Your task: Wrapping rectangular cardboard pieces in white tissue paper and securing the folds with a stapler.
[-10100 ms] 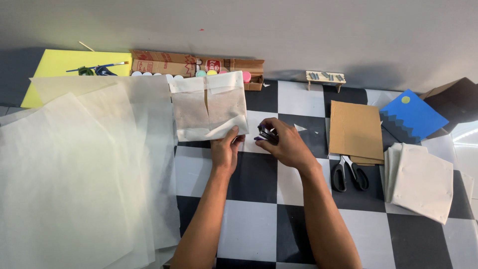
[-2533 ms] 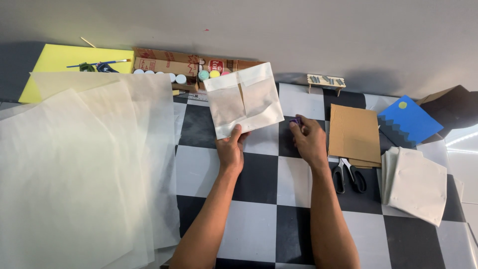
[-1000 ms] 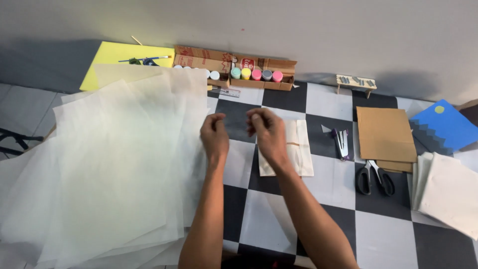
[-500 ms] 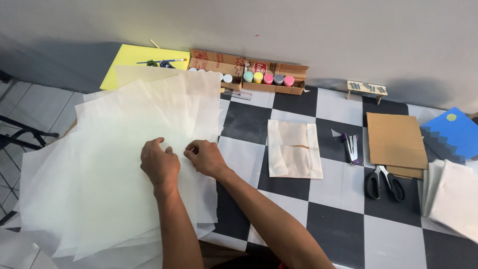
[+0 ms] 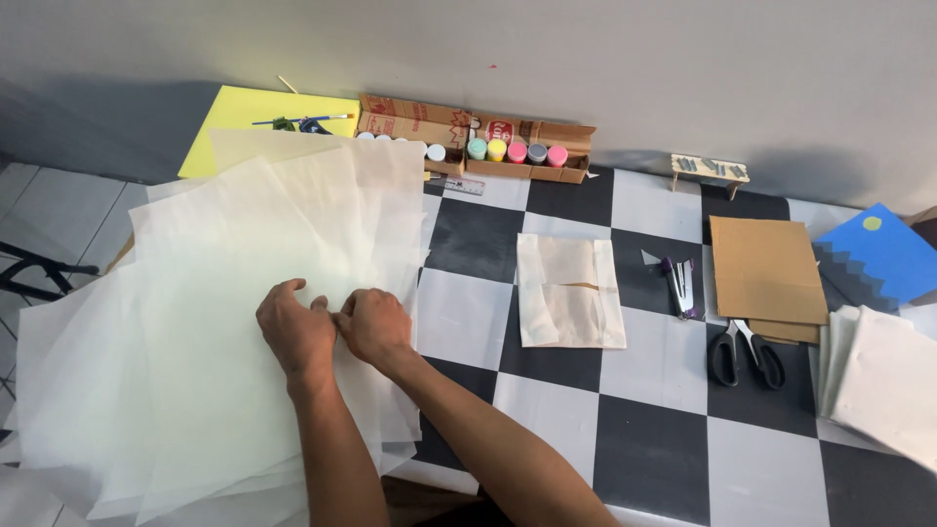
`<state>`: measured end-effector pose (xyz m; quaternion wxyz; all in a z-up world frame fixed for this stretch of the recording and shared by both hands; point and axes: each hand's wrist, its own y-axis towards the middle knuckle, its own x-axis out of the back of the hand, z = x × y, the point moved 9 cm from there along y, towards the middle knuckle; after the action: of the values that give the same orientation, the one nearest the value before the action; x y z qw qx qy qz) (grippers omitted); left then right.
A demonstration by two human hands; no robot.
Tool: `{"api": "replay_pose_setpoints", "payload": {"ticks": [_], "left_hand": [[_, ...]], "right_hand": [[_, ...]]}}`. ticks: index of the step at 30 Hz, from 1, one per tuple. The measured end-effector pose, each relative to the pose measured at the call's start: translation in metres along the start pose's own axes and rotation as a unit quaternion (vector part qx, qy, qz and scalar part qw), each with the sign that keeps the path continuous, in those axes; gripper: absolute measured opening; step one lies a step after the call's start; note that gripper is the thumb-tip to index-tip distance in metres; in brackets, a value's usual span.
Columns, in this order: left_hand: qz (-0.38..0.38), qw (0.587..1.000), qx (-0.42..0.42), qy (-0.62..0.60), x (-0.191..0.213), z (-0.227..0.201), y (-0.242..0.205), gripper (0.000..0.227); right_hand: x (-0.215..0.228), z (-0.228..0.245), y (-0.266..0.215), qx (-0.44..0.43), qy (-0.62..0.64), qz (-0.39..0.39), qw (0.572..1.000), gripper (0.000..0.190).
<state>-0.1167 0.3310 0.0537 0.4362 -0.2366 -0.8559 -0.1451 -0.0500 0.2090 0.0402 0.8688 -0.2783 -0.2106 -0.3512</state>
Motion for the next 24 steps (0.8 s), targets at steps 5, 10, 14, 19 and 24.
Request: {"api": "replay_pose_setpoints", "payload": {"ticks": [5, 10, 14, 19, 24], "left_hand": [[0.003, 1.000, -0.006, 0.009, 0.004, -0.005, -0.002, 0.036], [-0.013, 1.000, -0.022, 0.010, 0.003, -0.006, -0.005, 0.034], [-0.012, 1.000, -0.017, -0.007, 0.005, -0.002, -0.002, 0.034], [0.000, 1.000, -0.008, -0.016, 0.000, 0.006, 0.000, 0.035], [0.002, 0.999, -0.008, 0.041, -0.006, 0.009, -0.004, 0.044]], "right_hand": [[-0.001, -0.012, 0.010, -0.007, 0.022, -0.020, 1.000, 0.022], [0.029, 0.006, -0.011, -0.036, 0.026, -0.036, 0.998, 0.051], [0.026, -0.003, -0.003, -0.043, 0.072, -0.068, 0.994, 0.047], [0.014, -0.027, 0.010, -0.060, 0.201, -0.092, 0.973, 0.033], [0.011, -0.042, 0.017, -0.074, 0.241, -0.116, 0.961, 0.015]]}}
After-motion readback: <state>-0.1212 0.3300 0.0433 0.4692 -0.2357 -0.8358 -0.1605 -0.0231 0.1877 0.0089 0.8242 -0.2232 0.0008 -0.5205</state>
